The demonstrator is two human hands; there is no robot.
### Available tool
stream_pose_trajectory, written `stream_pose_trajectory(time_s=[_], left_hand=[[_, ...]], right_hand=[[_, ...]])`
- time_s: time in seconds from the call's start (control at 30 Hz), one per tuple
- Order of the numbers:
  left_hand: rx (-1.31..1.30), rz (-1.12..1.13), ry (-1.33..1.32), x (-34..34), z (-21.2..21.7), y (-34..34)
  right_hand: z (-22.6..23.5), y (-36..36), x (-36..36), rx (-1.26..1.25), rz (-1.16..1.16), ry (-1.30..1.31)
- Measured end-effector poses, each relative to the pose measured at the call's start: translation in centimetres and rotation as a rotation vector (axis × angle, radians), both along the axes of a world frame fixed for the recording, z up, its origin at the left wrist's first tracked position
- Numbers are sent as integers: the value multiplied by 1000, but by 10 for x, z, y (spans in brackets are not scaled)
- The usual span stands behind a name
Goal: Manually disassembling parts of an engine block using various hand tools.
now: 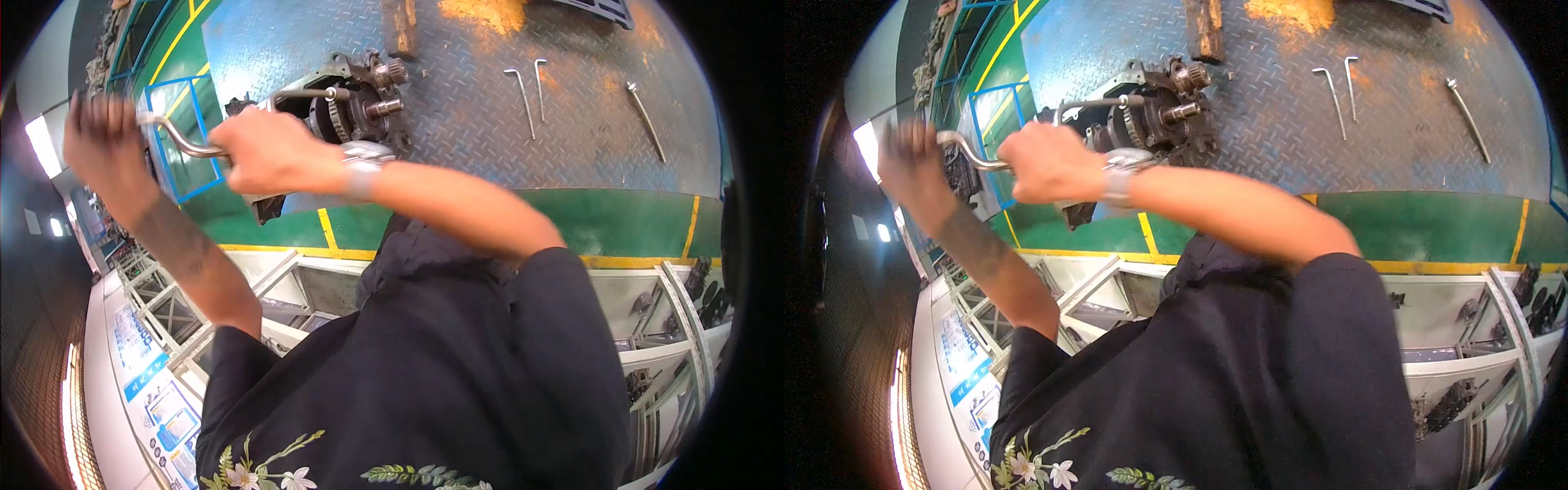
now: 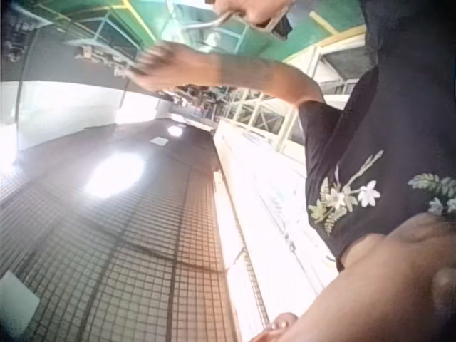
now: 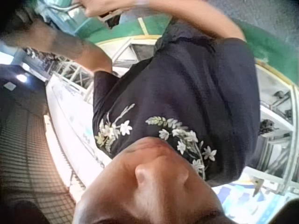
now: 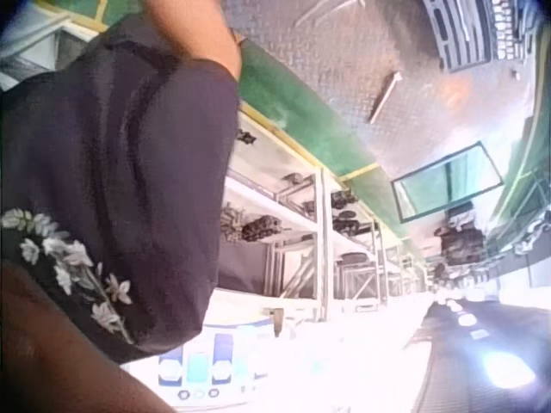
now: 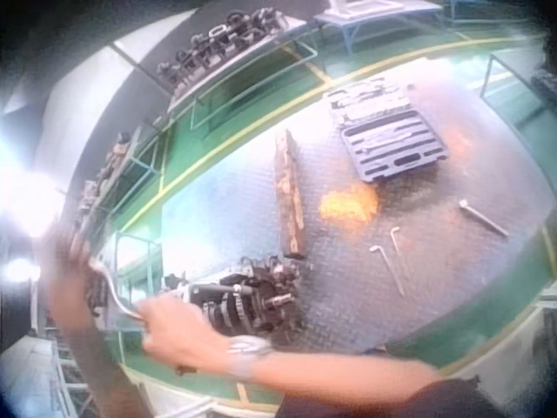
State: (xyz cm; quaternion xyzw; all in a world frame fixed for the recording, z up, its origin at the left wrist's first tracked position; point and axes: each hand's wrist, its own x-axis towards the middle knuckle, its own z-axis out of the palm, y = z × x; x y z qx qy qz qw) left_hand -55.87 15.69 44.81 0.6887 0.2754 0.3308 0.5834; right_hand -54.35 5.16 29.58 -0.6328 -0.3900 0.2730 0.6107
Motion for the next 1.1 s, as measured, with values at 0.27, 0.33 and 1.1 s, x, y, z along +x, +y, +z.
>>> stream_pose_trajectory(time_s=[0.27,0.33,1.1], left_hand=[[179,-47,37,28,-11,-68],[104,-4,27,34,3,-9],[605,-175,-25,6,-10,-6]], right_hand=[[-4,55,6,80,-371,-67],[-4,39,-8,57,-86,-79],[13,39,-9,237,-190,-13]])
